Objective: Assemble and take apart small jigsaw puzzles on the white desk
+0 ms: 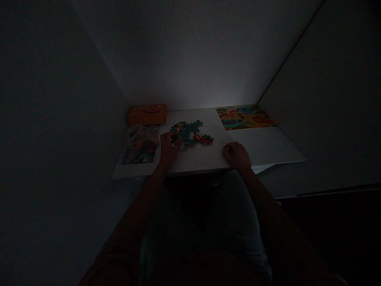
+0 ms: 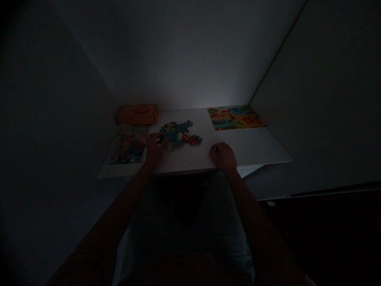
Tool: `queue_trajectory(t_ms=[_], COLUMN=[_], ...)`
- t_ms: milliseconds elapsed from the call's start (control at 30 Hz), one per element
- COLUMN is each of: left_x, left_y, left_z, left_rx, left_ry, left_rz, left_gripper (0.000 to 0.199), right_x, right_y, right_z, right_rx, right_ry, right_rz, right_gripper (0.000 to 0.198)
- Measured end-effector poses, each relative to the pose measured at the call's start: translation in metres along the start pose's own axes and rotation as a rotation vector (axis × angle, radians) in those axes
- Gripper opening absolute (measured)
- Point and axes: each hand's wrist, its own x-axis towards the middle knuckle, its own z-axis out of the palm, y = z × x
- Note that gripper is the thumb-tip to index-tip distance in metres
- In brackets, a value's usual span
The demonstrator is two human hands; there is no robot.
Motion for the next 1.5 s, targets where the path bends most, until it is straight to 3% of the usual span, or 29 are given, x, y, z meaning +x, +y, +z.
queue_trajectory(t_ms=[133,233,300,433,500,667,800,933,1100,1233,1367,1433,1500], left_x=[-0.008,-0.009,-0.009,-0.019,-0.028,-0.047,-0.047,-0.043,-0.038,-0.039,-0.045,-0.044,-0.038], left_y=[-0.010,-0.016,-0.018,-0.013,-0.008,0.002,0.008,0.010,0.007,0.011,0.028,0.039,0.051], left_z=[-0.012,-0.021,-0.026,-0.034,-0.036,-0.040,-0.043,-0.045,-0.045,-0.049,-0.047,-0.034,-0.011], left_rx=[-0.125,-0.107,0.000,0.320,0.437,0.523,0.534,0.528,0.458,0.485,0.561,0.627,0.705], left_ry=[0.009,-0.065,-0.086,-0.077,-0.106,-0.169,-0.143,-0.150,-0.327,-0.345,-0.415,-0.456,-0.434], left_rz=[-0.067,-0.137,-0.140,-0.084,-0.093,-0.064,-0.090,-0.115,0.038,0.102,0.206,0.177,0.002], left_gripper=[0.037,0.033,0.035,0.065,0.068,0.054,0.045,0.045,0.047,0.059,0.072,0.077,0.099], right_x=[0.000,-0.001,-0.002,-0.001,-0.001,-0.001,-0.002,0.000,0.038,0.093,0.126,0.128,0.127], right_y=[0.001,0.002,0.002,0.003,0.003,0.005,0.001,-0.001,0.010,0.024,0.039,0.047,0.056], right_z=[0.000,0.000,-0.001,-0.001,-0.002,-0.001,0.000,-0.006,-0.022,-0.025,-0.006,0.005,0.013], right_rx=[-0.014,-0.002,0.003,-0.006,-0.003,-0.001,-0.025,-0.038,-0.065,-0.074,-0.106,-0.120,-0.106], right_ry=[-0.001,0.009,0.019,-0.001,-0.005,0.016,0.016,-0.075,-0.222,-0.158,-0.014,0.037,0.049], right_rz=[0.010,-0.002,-0.013,-0.003,-0.005,-0.032,-0.040,-0.049,0.015,0.122,0.163,0.121,0.064], right_gripper=[0.025,0.026,0.027,0.028,0.028,0.030,0.030,0.029,0.028,0.031,0.033,0.035,0.037])
